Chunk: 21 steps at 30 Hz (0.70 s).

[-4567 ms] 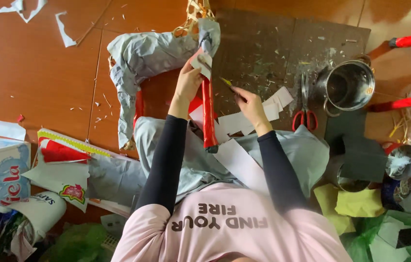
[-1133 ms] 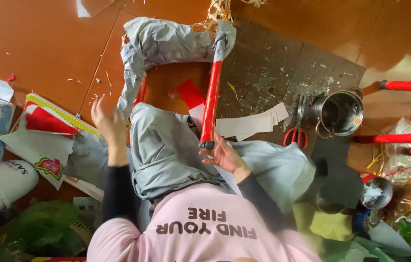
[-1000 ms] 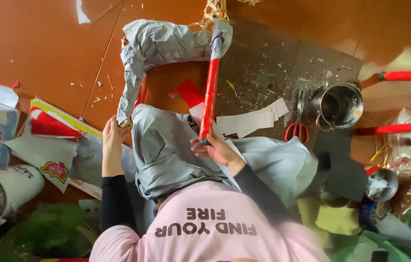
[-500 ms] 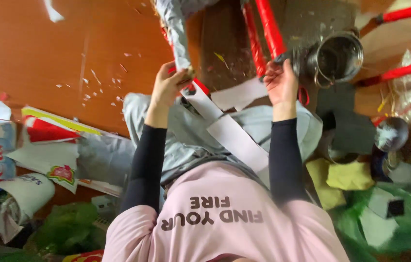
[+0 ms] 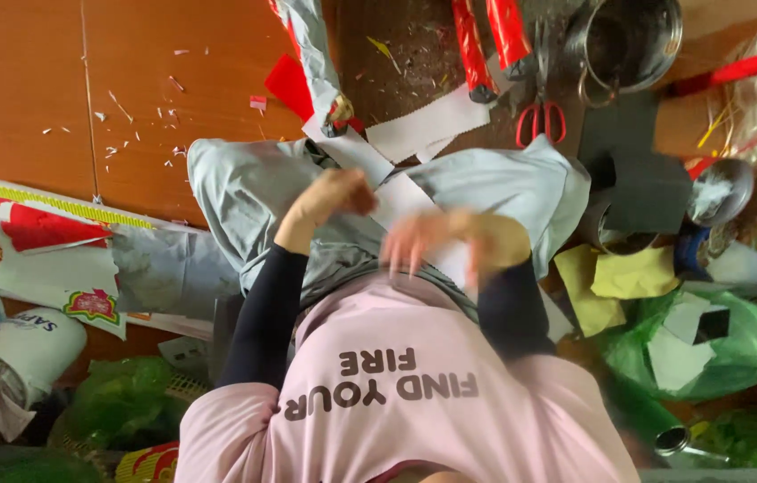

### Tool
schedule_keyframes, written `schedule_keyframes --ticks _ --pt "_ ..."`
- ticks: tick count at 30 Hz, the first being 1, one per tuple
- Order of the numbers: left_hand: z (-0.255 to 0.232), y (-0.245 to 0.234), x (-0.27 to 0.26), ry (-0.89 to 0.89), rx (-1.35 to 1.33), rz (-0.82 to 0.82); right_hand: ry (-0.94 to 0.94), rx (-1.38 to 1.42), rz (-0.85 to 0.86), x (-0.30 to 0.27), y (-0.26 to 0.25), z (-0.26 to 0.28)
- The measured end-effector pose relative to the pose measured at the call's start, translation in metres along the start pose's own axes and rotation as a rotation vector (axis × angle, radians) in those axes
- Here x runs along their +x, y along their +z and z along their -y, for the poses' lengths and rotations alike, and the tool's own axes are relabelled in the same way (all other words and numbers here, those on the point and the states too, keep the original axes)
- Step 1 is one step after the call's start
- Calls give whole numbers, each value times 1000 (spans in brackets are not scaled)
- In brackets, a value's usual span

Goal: Wrapping a paper-mache giraffe structure with adhesive paper strips.

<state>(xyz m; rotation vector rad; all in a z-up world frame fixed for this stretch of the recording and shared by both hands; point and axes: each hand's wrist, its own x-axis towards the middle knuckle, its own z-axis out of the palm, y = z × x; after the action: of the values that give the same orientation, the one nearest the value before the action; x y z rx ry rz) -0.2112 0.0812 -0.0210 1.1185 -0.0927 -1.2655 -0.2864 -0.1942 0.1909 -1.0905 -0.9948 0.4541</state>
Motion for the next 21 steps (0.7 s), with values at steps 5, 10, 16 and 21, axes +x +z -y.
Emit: schedule_keyframes --ticks 5,10,16,21 --pt "51 37 -1 -259 719 274 -331 -170 416 46 29 87" --pt "14 65 -11 -325 962 457 -407 -518 370 21 44 115" --pt "17 69 -3 -503 1049 501 -413 -382 85 -55 56 101" --pt "8 78 2 -588 983 442 513 -605 -1528 -177 22 57"
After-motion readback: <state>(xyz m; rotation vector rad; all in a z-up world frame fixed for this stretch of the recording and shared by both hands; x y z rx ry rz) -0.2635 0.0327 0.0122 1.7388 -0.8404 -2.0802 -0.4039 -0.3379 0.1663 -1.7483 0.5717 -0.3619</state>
